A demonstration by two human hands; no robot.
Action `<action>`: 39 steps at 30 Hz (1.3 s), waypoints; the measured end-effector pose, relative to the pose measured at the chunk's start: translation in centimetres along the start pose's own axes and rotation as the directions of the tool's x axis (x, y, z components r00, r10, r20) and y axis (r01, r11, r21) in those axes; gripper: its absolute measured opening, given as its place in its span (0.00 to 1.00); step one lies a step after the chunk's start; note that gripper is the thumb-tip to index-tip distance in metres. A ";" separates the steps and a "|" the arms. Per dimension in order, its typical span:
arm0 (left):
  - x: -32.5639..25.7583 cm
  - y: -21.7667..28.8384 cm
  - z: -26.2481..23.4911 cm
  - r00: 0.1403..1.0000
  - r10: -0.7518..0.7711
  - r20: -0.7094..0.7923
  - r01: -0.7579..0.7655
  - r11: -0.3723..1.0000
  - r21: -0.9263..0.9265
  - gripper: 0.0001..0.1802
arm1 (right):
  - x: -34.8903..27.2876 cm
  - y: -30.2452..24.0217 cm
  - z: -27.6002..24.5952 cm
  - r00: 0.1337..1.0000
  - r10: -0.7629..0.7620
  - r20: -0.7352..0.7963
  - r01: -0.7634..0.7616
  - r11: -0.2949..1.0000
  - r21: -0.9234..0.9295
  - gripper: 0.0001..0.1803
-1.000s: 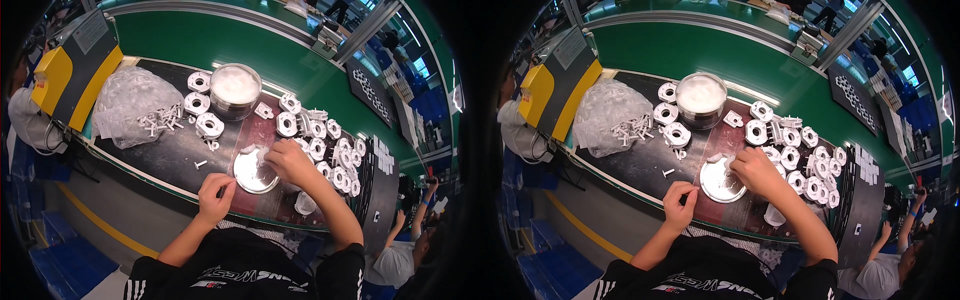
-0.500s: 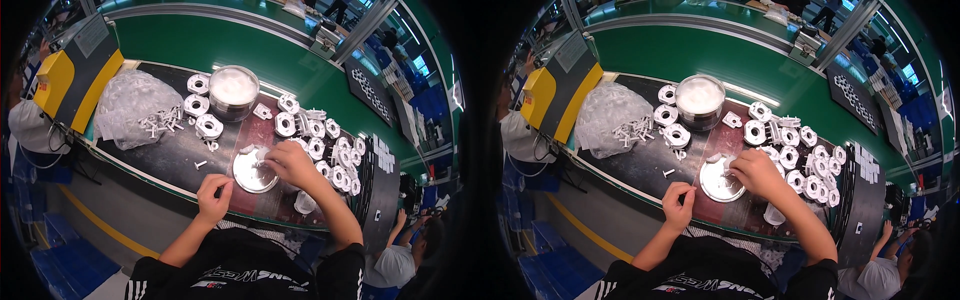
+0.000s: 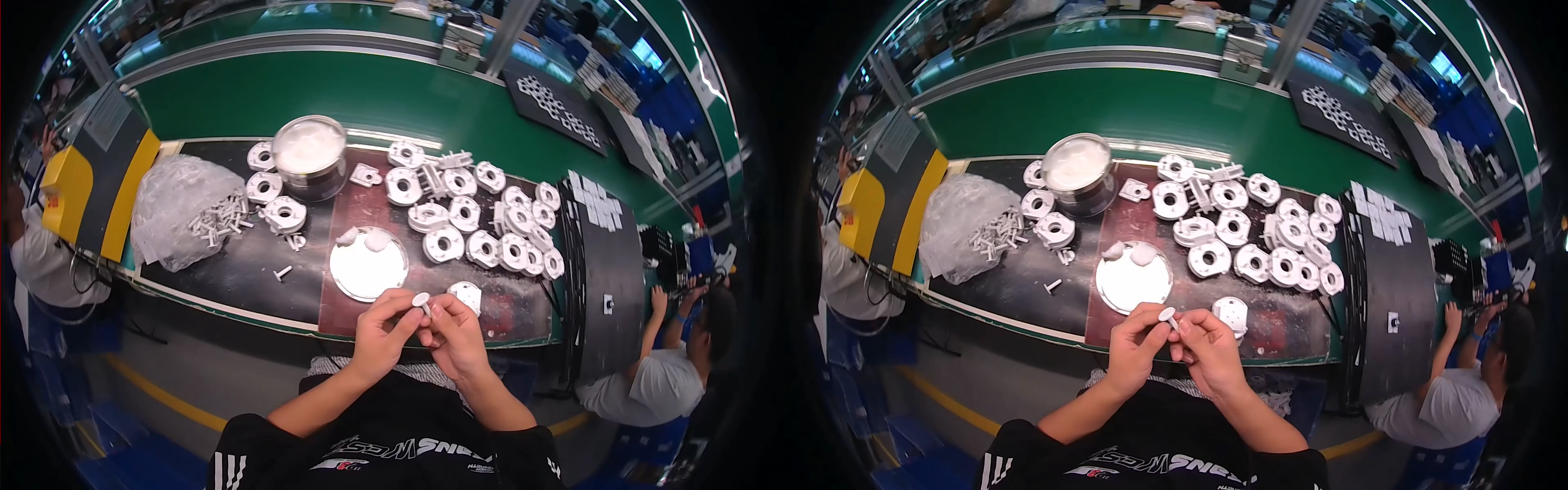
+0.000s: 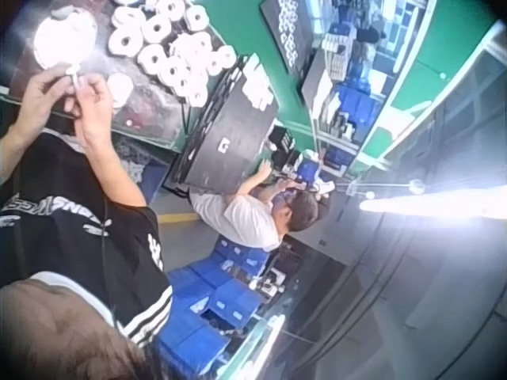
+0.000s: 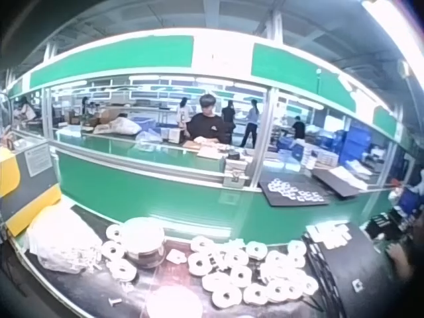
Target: Assembling plastic light fixture components on a production line by inserting small parts into circular frames.
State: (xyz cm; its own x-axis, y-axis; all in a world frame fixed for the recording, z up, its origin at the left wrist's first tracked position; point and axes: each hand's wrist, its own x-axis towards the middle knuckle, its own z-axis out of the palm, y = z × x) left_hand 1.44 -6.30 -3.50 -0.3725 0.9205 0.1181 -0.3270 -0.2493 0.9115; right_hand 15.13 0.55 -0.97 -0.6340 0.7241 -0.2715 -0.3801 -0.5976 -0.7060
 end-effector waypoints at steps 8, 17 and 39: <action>-1.0 -0.7 2.5 0.971 -0.222 0.090 0.239 0.920 -0.312 0.11 | -2.7 -0.6 -1.1 0.982 -0.172 -0.073 0.154 0.967 -0.202 0.07; -0.9 0.0 1.5 0.851 -0.264 0.454 0.369 0.916 -0.158 0.14 | -2.3 -10.0 -2.2 0.972 0.079 0.223 0.041 0.872 -0.488 0.10; 2.7 -4.3 4.7 0.949 0.084 0.305 -0.291 0.611 0.736 0.52 | 4.3 -14.4 -11.1 0.973 0.227 0.028 -0.178 0.830 -0.529 0.18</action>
State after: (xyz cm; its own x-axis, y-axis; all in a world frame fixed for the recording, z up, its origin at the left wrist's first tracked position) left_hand 5.94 -1.33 -5.21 -0.1159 0.9441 0.3087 0.5479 -0.1985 0.8126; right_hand 25.31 16.09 0.78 -0.7223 0.5596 -0.4064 0.1538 -0.4430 -0.8832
